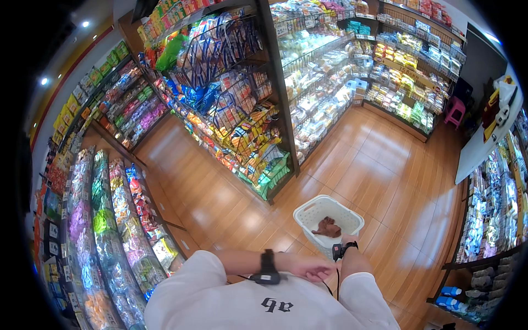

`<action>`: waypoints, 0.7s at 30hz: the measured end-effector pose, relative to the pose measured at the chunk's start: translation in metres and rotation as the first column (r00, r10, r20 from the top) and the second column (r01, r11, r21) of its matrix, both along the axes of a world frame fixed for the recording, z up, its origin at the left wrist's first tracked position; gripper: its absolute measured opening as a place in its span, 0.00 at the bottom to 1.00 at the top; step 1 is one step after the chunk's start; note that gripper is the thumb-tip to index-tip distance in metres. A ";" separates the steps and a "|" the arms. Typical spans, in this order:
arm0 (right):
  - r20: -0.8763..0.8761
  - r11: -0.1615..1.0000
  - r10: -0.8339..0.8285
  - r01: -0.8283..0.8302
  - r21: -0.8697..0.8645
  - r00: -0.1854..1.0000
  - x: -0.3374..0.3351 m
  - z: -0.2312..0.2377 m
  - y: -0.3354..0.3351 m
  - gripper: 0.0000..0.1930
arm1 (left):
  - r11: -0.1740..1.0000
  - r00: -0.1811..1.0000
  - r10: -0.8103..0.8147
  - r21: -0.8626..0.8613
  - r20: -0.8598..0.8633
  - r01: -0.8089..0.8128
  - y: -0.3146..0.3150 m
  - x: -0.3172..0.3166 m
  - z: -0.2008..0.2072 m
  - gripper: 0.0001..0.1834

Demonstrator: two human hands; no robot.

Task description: The person picks several packaged snack items from the store shelves by hand and places them into a plastic basket.

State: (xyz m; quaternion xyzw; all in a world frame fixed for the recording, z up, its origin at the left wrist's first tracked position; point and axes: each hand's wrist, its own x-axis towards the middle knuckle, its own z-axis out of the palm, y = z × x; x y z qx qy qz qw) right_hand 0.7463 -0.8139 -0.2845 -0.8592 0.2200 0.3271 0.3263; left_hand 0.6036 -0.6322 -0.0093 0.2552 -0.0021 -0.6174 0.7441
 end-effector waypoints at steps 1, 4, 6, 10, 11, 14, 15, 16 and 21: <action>-0.041 0.998 -0.059 0.060 0.023 0.997 -0.004 0.006 -0.002 0.23 | 0.980 0.990 0.074 0.177 0.118 -0.094 0.018 -0.001 0.037 0.23; -0.136 0.996 -0.030 0.040 0.073 0.990 -0.025 0.014 -0.016 0.24 | 0.901 0.739 0.109 0.248 0.665 -0.356 0.086 -0.017 0.121 0.19; -0.037 0.984 0.016 -0.010 0.179 0.999 -0.046 0.025 -0.021 0.20 | 0.847 0.410 0.150 0.097 0.900 -0.523 0.129 -0.035 0.193 0.22; -0.105 0.997 0.079 -0.077 0.028 0.991 -0.077 0.005 -0.040 0.11 | 0.789 -0.111 0.216 -0.241 0.970 -0.565 0.170 -0.090 0.299 0.24; -0.088 0.986 -0.116 0.126 0.110 0.989 -0.094 -0.045 -0.086 0.09 | 0.812 -0.106 0.248 -0.266 0.963 -0.520 0.173 -0.089 0.315 0.24; -0.194 0.957 0.264 -0.282 -0.069 0.945 -0.120 -0.037 -0.076 0.09 | 0.779 -0.282 0.314 -0.415 0.907 -0.470 0.181 -0.123 0.318 0.18; -0.214 0.935 0.317 -0.343 -0.095 0.924 -0.131 -0.036 -0.073 0.09 | 0.782 -0.491 0.311 -0.513 0.814 -0.355 0.184 -0.125 0.315 0.18; -0.233 0.914 0.355 -0.388 -0.115 0.905 -0.140 -0.034 -0.073 0.09 | 0.757 -0.531 0.305 -0.540 0.791 -0.369 0.185 -0.134 0.314 0.20; -0.279 0.821 0.473 -0.533 -0.206 0.836 -0.173 -0.033 -0.074 0.11 | 0.656 -0.726 0.267 -0.671 0.634 -0.344 0.184 -0.148 0.304 0.21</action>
